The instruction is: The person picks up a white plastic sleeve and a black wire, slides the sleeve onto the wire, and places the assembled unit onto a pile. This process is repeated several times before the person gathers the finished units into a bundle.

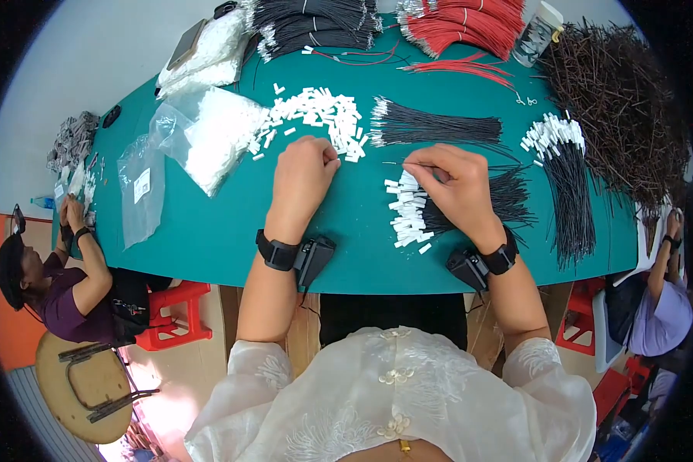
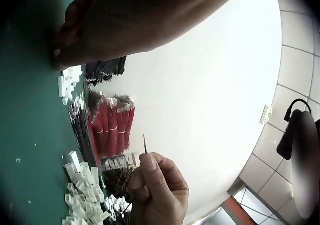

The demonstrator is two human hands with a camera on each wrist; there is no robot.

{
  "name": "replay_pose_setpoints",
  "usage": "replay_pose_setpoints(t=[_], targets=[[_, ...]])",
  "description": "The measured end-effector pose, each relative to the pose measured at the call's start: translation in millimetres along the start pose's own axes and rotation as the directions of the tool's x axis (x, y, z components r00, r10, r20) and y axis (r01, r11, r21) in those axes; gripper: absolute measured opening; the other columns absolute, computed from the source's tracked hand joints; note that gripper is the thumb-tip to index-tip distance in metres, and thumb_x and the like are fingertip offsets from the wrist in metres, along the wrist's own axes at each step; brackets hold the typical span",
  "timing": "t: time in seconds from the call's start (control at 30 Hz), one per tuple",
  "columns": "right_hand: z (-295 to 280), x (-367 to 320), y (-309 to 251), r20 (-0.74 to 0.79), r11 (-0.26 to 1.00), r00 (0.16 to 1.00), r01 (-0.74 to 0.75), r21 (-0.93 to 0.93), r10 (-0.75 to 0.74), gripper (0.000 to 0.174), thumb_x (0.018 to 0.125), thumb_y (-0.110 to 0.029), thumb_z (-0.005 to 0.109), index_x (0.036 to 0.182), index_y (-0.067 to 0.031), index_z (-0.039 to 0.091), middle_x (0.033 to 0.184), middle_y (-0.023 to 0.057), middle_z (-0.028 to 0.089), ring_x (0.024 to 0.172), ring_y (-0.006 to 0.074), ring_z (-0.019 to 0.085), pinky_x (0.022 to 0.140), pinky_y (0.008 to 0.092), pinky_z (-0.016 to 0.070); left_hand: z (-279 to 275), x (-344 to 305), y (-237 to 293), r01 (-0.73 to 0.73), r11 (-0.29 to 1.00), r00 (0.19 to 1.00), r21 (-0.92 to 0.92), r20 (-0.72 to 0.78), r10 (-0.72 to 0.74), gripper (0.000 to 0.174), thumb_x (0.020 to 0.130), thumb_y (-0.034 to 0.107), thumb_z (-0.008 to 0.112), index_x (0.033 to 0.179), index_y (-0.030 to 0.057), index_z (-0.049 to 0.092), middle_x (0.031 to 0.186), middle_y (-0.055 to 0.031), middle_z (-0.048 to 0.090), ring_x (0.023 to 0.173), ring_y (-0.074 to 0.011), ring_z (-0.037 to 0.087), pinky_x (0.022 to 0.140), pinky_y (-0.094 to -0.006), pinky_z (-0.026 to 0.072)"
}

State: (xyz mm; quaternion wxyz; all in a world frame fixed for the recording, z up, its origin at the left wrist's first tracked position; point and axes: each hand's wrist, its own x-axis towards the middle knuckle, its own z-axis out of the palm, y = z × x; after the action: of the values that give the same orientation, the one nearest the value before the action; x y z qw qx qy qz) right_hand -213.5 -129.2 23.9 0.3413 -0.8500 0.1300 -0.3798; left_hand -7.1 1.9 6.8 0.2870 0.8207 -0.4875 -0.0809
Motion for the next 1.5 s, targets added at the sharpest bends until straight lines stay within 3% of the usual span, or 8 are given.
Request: replay_pose_setpoints(t=[0.23,0.33,0.37,0.47,0.77,0.9,1.0,1.5], targets=[[1,0,0,-0.011,1.0,1.0,0.002,0.009,-0.002,0.009,0.08,0.0,0.078,0.089,-0.0006,0.074,0.079,0.0058,0.072,0.055,0.0095,0.053,0.048,0.0236,0.0363,-6,1,12,0.055,0.998,0.997,0.019,0.06,-0.056,0.009,0.077,0.004,0.074,0.084,-0.0009,0.071,0.09,-0.0146,0.07,0.079,-0.0278,0.069,0.07,-0.0364,0.0545],[0,1,-2,-0.016,1.0,1.0,-0.014,0.002,0.014,0.01,0.08,0.001,0.078,0.089,-0.0007,0.074,0.078,0.0055,0.071,0.055,0.0094,0.051,0.048,0.0239,0.0361,-8,0,20,0.041,0.944,0.999,-0.327,0.021,-0.036,0.01,0.083,0.002,0.071,0.093,-0.0008,0.073,0.09,-0.0103,0.072,0.077,-0.0186,0.07,0.071,-0.0298,0.0547],[-1,1,-3,-0.018,1.0,1.0,-0.022,-0.002,0.021,0.01,0.08,0.001,0.078,0.089,-0.0007,0.074,0.077,0.0054,0.071,0.055,0.0094,0.051,0.048,0.024,0.036,-5,0,20,0.04,0.943,0.999,-0.33,0.02,-0.035,0.01,0.083,0.002,0.071,0.093,-0.0008,0.073,0.09,-0.0103,0.072,0.077,-0.0186,0.07,0.071,-0.0298,0.0547],[-2,1,-6,-0.024,1.0,0.999,-0.028,-0.008,0.027,0.011,0.079,0.001,0.078,0.089,-0.0008,0.074,0.076,0.0051,0.07,0.055,0.0095,0.05,0.049,0.0244,0.0357,4,0,20,0.047,0.668,0.996,-0.743,0.082,0.021,0.017,0.089,0.001,0.068,0.105,0.0014,0.074,0.089,-0.0059,0.074,0.079,-0.0118,0.068,0.073,-0.0268,0.0546],[-3,3,-7,-0.06,0.998,0.997,0.035,-0.046,-0.037,0.011,0.079,0.001,0.078,0.089,-0.0009,0.074,0.073,0.0045,0.067,0.055,0.0103,0.048,0.049,0.0255,0.0347,7,-3,29,0.073,0.472,0.993,-0.878,0.106,0.045,0.02,0.093,0.002,0.067,0.112,-0.0035,0.071,0.101,-0.0124,0.074,0.091,-0.0149,0.07,0.083,-0.0271,0.0558],[-1,2,-4,-0.064,1.0,0.998,-0.002,-0.03,0.001,0.01,0.08,0.0,0.078,0.089,-0.0002,0.074,0.071,0.0037,0.065,0.055,0.0093,0.047,0.05,0.0254,0.034,9,-2,29,0.141,0.33,0.989,-0.934,0.147,-0.006,0.02,0.093,0.002,0.068,0.111,-0.0057,0.071,0.1,-0.0136,0.074,0.093,-0.0163,0.071,0.085,-0.0269,0.0562],[0,1,-6,-0.049,0.997,0.996,-0.075,0.034,0.077,0.01,0.08,0.0,0.078,0.089,0.0005,0.074,0.07,0.0026,0.064,0.056,0.0077,0.046,0.051,0.0245,0.0329,14,-4,28,0.26,0.099,0.964,-0.96,0.252,-0.086,0.022,0.091,0.003,0.071,0.111,-0.0043,0.071,0.096,-0.013,0.074,0.09,-0.0166,0.071,0.083,-0.0266,0.0568],[-1,-2,-6,0.014,0.93,0.953,-0.299,0.212,0.303,0.007,0.084,-0.002,0.078,0.088,0.0018,0.074,0.072,-0.0033,0.063,0.061,0.0008,0.044,0.053,0.0196,0.0302,13,-7,36,0.295,0.198,0.954,-0.935,0.277,-0.117,0.02,0.087,0.004,0.076,0.105,-0.0051,0.073,0.091,-0.0127,0.074,0.08,-0.0179,0.072,0.075,-0.025,0.0584]])
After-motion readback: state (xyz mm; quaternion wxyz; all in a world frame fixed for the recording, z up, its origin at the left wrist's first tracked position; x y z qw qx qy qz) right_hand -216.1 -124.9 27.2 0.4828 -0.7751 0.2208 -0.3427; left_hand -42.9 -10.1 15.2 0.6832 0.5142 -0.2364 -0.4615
